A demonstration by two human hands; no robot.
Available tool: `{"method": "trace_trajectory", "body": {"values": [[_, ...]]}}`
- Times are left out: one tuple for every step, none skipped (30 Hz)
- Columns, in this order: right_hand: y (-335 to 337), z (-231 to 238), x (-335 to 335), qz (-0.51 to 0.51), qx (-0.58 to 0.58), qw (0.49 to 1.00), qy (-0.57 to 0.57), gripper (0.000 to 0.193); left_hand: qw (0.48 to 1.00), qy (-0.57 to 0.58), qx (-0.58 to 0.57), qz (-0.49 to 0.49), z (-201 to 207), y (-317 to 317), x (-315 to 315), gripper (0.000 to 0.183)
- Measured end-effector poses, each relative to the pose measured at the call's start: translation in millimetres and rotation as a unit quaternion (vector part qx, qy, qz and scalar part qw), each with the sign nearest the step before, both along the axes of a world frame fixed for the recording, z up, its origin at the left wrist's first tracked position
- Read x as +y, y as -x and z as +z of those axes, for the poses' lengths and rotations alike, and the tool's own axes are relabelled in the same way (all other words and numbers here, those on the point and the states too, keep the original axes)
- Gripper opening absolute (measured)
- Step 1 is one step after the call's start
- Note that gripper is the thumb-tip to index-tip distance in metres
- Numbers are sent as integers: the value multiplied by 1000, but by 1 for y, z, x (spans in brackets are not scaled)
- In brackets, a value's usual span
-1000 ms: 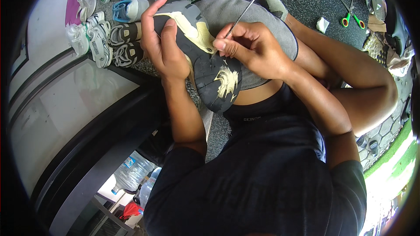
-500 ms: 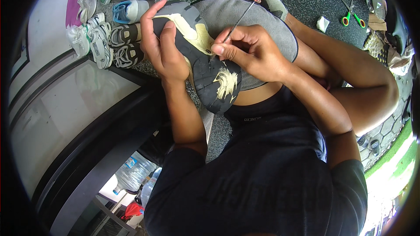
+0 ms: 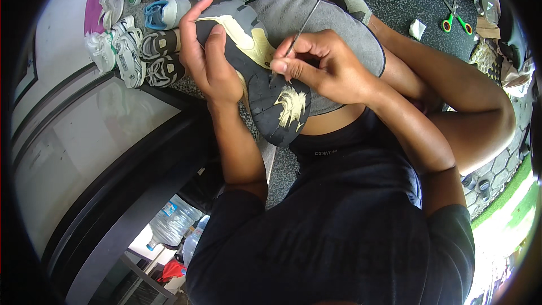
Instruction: Repairing a sneaker sole using glue and a prying tool.
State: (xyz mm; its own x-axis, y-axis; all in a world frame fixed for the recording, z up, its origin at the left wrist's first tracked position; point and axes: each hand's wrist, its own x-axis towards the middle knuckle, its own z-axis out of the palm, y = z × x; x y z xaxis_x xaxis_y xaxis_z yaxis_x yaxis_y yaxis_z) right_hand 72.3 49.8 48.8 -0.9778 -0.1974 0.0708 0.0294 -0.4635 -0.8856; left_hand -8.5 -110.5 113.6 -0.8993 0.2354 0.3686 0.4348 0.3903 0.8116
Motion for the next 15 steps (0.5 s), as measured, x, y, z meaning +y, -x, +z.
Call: {"method": "trace_trajectory", "body": {"values": [[0, -3, 1, 3, 43, 999, -31, 13, 1000, 12, 11, -9, 0, 0, -1, 36], [1, -4, 1, 6, 86, 994, -62, 12, 1000, 13, 12, -9, 0, 0, -1, 36], [1, -3, 0, 6, 87, 994, -61, 12, 1000, 5, 14, -5, 0, -1, 0, 36], [0, -1, -2, 2, 35, 999, -29, 12, 1000, -2, 15, -1, -1, -2, 0, 36], [-1, 0, -4, -2, -17, 1000, 4, 12, 1000, -1, 15, 0, 0, -2, -1, 36], [-1, -1, -5, -1, -17, 1000, 5, 12, 1000, -4, -2, 2, 2, -3, -2, 36], [-1, -3, -6, -25, 29, 999, -26, 14, 1000, -8, -17, 2, 2, -3, -1, 36], [-1, -4, -6, -48, 75, 994, -57, 17, 1000, -9, -17, 0, 2, -3, 0, 36], [0, -5, -6, -47, 96, 993, -50, 18, 1000, 7, -16, -1, 2, -5, 1, 38], [0, -4, -5, -47, 96, 993, -50, 18, 1000, 26, -16, 0, 2, -6, 0, 41], [-1, -1, -5, -27, 43, 998, -32, 15, 1000, 26, -16, 0, 3, -6, 0, 41], [-1, 1, -4, -6, -10, 1000, -14, 13, 999, 19, -24, 9, 3, -6, 1, 41], [-1, 0, -4, -6, -9, 1000, -13, 13, 999, 12, -30, 17, 3, -4, 1, 41], [-1, -2, -4, -3, 18, 999, -39, 13, 999, 13, -29, 18, 3, -4, 0, 41], [-1, -4, -4, -1, 44, 997, -65, 13, 1000, 12, -12, 6, 2, -4, -2, 38]]}}
